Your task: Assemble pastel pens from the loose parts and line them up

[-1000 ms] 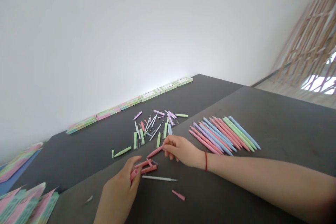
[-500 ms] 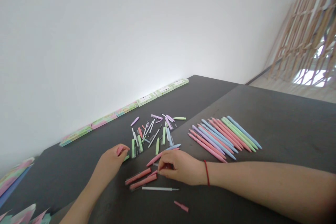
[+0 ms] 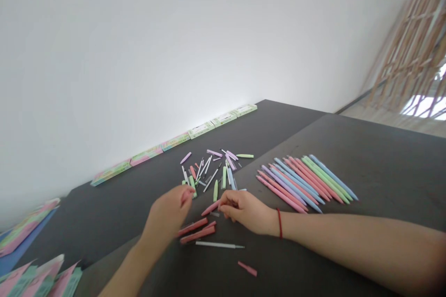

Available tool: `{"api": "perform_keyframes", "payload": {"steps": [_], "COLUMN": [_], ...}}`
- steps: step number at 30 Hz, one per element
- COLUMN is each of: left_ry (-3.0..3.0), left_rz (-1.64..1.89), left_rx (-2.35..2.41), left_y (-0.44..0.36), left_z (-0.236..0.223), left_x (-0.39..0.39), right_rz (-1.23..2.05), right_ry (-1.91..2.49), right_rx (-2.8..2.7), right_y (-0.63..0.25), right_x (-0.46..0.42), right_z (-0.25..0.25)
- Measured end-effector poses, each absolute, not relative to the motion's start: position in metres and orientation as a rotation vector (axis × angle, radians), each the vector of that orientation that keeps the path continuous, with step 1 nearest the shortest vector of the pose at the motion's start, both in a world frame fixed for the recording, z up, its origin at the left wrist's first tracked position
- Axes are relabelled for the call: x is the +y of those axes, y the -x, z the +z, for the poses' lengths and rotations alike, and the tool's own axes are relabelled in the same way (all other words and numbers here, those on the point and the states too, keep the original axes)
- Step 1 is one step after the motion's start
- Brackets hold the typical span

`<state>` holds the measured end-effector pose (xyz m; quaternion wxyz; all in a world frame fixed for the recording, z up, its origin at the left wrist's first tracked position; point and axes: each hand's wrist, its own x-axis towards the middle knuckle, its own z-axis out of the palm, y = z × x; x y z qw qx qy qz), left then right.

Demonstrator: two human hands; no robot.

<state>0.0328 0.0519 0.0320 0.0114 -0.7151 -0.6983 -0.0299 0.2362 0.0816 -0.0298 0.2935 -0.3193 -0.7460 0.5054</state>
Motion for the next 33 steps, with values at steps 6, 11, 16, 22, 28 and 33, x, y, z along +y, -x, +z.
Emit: {"api": "perform_keyframes", "payload": {"steps": [6, 11, 16, 22, 28, 33], "left_ry": [2.195, 2.285, 2.336, 2.285, 2.415, 2.335], "left_rz": [0.087, 0.291, 0.361, 0.18, -0.495, -1.158], "left_rx": [-2.01, -1.876, -1.84, -1.916, -2.31, -2.573], "left_y": [-0.013, -0.019, -0.011, -0.01, -0.03, -0.054], "left_z": [0.032, 0.023, 0.024, 0.046, 0.048, 0.031], "left_x": [0.151, 0.187, 0.202, 0.171, 0.046, -0.034], "right_rz": [1.214, 1.097, 1.033, 1.148, 1.245, 1.175], "right_ry": [0.82, 0.819, 0.835, 0.778, 0.616, 0.522], "right_rx": [-2.099, -2.156, -2.192, -2.13, -2.009, -2.102], "right_y": [-0.239, -0.236, -0.235, -0.237, -0.242, -0.244], "right_x": [0.082, 0.083, 0.084, 0.083, 0.074, 0.052], "right_z": [-0.029, -0.029, -0.031, -0.029, -0.012, -0.004]}}
